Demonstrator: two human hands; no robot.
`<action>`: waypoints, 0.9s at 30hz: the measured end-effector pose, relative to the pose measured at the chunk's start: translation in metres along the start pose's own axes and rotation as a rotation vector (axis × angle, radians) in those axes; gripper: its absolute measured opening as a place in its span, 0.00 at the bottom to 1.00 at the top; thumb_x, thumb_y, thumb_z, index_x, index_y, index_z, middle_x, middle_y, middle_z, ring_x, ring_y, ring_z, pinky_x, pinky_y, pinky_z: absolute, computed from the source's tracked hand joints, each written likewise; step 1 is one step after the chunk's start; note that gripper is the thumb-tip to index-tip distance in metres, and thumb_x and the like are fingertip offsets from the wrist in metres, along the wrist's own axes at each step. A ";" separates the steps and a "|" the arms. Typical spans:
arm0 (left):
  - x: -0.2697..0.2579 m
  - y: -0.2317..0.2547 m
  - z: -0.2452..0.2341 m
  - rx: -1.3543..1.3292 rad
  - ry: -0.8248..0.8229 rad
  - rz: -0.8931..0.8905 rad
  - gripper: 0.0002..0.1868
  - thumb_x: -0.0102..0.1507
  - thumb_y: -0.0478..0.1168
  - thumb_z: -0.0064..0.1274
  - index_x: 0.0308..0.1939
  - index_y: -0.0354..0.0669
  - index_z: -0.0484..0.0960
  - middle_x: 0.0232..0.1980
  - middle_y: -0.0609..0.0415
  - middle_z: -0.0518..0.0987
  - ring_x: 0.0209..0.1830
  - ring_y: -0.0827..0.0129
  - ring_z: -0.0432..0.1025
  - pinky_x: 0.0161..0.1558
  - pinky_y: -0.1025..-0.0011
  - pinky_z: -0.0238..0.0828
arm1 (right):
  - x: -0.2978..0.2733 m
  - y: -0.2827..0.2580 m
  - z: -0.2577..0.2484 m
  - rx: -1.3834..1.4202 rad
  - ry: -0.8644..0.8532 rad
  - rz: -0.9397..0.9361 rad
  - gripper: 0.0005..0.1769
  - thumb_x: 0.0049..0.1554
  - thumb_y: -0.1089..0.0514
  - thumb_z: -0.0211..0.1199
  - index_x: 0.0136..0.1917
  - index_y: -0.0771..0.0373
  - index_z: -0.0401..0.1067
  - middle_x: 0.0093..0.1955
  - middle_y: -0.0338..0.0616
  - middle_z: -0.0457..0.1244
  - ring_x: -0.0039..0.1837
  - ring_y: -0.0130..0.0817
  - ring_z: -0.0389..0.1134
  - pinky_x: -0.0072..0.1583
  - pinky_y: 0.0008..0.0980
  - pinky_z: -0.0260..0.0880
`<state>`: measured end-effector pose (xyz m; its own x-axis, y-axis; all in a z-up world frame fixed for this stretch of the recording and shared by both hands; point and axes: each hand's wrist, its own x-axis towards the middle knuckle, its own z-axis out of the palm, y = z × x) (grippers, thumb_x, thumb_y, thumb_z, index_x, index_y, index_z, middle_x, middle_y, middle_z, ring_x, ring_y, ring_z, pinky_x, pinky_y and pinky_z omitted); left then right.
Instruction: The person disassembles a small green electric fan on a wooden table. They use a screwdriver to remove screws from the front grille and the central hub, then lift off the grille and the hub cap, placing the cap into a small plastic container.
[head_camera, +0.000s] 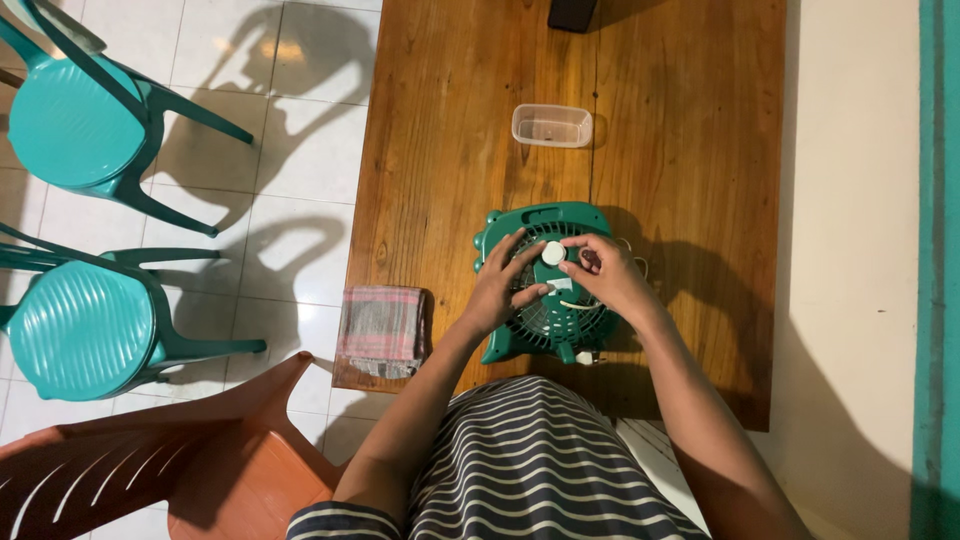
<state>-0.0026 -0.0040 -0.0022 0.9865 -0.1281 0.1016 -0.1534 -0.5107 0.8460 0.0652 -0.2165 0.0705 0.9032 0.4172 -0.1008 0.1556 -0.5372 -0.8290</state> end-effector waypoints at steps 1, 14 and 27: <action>0.000 0.000 0.000 0.007 -0.008 -0.009 0.40 0.59 0.63 0.60 0.73 0.61 0.71 0.82 0.46 0.57 0.82 0.42 0.50 0.74 0.42 0.51 | 0.000 -0.001 0.000 -0.009 -0.003 0.016 0.18 0.56 0.58 0.72 0.58 0.63 0.76 0.29 0.31 0.54 0.34 0.20 0.53 0.36 0.26 0.56; 0.001 0.000 0.001 -0.001 -0.007 0.007 0.39 0.60 0.64 0.59 0.73 0.62 0.70 0.83 0.46 0.56 0.83 0.42 0.48 0.75 0.41 0.52 | 0.001 -0.002 -0.003 -0.025 -0.026 0.021 0.20 0.56 0.58 0.72 0.61 0.60 0.76 0.29 0.32 0.52 0.34 0.21 0.52 0.36 0.27 0.55; 0.002 -0.004 0.003 -0.043 0.014 0.020 0.38 0.59 0.64 0.61 0.69 0.55 0.72 0.82 0.45 0.56 0.83 0.42 0.48 0.77 0.43 0.50 | 0.001 -0.003 -0.003 -0.027 -0.031 -0.004 0.29 0.54 0.58 0.71 0.69 0.57 0.71 0.32 0.32 0.53 0.35 0.22 0.53 0.37 0.27 0.58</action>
<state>0.0002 -0.0044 -0.0071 0.9841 -0.1259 0.1254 -0.1705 -0.4714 0.8653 0.0669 -0.2167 0.0742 0.8898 0.4418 -0.1147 0.1705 -0.5547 -0.8144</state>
